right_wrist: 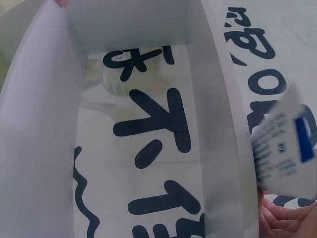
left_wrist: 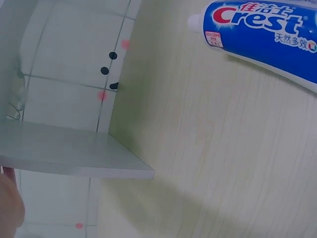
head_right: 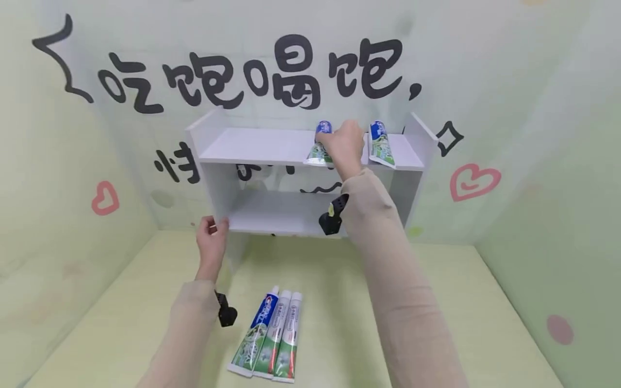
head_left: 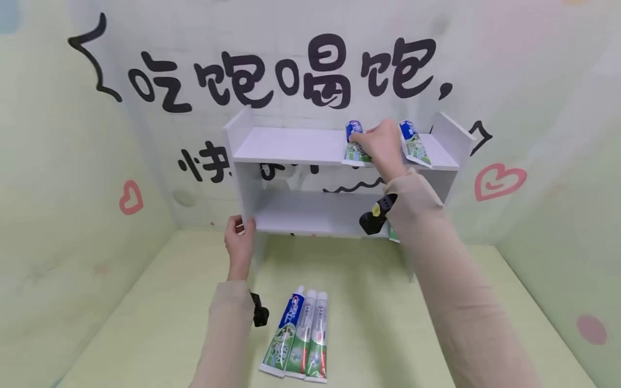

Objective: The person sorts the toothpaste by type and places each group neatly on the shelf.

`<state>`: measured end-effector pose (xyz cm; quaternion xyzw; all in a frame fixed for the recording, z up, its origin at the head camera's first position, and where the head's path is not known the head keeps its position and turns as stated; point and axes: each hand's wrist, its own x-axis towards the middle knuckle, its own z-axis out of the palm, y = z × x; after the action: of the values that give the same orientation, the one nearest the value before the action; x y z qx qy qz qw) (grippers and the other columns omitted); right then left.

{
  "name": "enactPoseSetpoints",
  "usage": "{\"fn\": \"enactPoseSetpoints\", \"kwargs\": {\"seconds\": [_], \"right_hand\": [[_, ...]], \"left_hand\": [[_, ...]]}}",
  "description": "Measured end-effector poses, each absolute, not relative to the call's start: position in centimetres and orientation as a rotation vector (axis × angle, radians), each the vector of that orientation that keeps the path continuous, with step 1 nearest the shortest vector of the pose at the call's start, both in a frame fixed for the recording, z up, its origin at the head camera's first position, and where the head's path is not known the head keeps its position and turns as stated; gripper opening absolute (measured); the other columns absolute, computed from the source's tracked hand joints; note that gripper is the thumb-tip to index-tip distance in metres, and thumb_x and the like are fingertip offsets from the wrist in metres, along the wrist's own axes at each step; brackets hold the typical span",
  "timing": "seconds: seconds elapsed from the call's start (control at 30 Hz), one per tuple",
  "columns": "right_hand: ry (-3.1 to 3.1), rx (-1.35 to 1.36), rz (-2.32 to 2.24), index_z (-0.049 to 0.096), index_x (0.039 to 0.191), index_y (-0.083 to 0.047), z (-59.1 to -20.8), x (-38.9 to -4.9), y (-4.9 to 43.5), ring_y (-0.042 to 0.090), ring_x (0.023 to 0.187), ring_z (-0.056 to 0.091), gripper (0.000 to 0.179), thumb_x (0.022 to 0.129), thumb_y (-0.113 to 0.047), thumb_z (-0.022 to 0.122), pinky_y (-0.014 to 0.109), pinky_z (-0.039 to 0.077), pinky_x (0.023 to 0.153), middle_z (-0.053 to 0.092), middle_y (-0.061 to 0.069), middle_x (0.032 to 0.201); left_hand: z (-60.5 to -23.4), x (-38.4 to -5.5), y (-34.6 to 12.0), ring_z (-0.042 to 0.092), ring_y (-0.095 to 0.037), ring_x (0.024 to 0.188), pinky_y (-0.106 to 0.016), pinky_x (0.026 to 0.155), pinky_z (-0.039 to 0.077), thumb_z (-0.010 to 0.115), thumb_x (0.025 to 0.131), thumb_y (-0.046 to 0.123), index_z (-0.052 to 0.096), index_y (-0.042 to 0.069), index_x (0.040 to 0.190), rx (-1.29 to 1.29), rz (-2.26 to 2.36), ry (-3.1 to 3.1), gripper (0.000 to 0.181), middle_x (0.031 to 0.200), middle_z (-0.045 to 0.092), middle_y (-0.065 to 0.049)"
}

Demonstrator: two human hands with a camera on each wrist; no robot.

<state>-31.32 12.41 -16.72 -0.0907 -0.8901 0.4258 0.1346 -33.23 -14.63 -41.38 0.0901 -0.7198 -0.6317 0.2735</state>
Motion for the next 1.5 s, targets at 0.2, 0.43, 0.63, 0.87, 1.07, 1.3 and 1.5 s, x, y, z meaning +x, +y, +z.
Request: {"fn": "enactPoseSetpoints", "kwargs": {"seconds": [0.2,0.43,0.63,0.87,1.07,1.3,1.5], "right_hand": [[-2.659,-0.327,1.198,0.056,0.106,0.000,-17.8,-31.6,11.7,0.014,0.075,0.053,0.037,0.082,-0.028,0.063,0.018,0.041,0.062,0.057,0.008,0.095],[-2.661,-0.270,1.188,0.053,0.118,-0.001,-16.8,-31.1,11.6,0.016,0.087,0.055,0.046,0.085,-0.032,0.060,0.021,0.047,0.072,0.057,0.011,0.108],[-2.373,-0.130,1.404,0.048,0.127,-0.006,-15.9,-28.9,11.4,0.016,0.105,0.051,0.048,0.085,-0.028,0.060,0.024,0.043,0.092,0.056,0.009,0.119],[-2.203,0.029,1.513,0.053,0.120,-0.005,-16.9,-26.1,11.5,0.014,0.098,0.055,0.045,0.082,-0.026,0.065,0.022,0.045,0.089,0.059,0.010,0.111],[-2.091,0.115,1.595,0.054,0.120,-0.003,-18.5,-24.6,11.6,0.017,0.097,0.056,0.045,0.081,-0.023,0.067,0.023,0.046,0.089,0.060,0.013,0.110],[-2.009,0.183,1.637,0.055,0.117,-0.001,-20.5,-23.1,11.8,0.011,0.089,0.057,0.044,0.080,-0.022,0.068,0.018,0.048,0.083,0.060,0.012,0.104],[-2.029,0.194,1.586,0.053,0.120,-0.001,-21.7,-22.0,12.1,0.013,0.092,0.058,0.047,0.081,-0.021,0.068,0.018,0.048,0.084,0.061,0.013,0.108]], "left_hand": [[-41.7,-31.6,-15.9,0.047,-0.014,0.093,-0.018,0.069,0.041,0.052,0.090,0.026,0.051,0.005,0.111,0.263,-1.688,-2.091,0.030,0.111,0.054,-0.010],[-41.5,-31.9,-15.8,0.047,-0.015,0.091,-0.019,0.068,0.041,0.052,0.089,0.024,0.052,0.004,0.109,0.246,-1.681,-2.020,0.028,0.108,0.054,-0.011],[-41.2,-31.9,-15.7,0.047,-0.013,0.086,-0.021,0.065,0.040,0.055,0.087,0.023,0.053,0.003,0.104,0.202,-1.682,-1.953,0.026,0.102,0.054,-0.011],[-41.2,-32.3,-15.4,0.047,-0.013,0.088,-0.019,0.067,0.040,0.054,0.088,0.023,0.052,0.003,0.108,0.249,-1.697,-2.020,0.028,0.106,0.054,-0.010],[-41.1,-32.4,-15.7,0.047,-0.013,0.089,-0.016,0.064,0.041,0.054,0.089,0.022,0.052,0.004,0.108,0.253,-1.685,-2.013,0.026,0.107,0.055,-0.010],[-41.1,-32.3,-15.7,0.047,-0.013,0.091,-0.017,0.067,0.041,0.053,0.089,0.023,0.051,0.004,0.109,0.246,-1.694,-2.017,0.028,0.108,0.054,-0.010],[-40.9,-32.5,-15.1,0.046,-0.013,0.090,-0.021,0.069,0.041,0.053,0.089,0.023,0.051,0.005,0.108,0.258,-1.716,-2.018,0.027,0.106,0.053,-0.008]]}}
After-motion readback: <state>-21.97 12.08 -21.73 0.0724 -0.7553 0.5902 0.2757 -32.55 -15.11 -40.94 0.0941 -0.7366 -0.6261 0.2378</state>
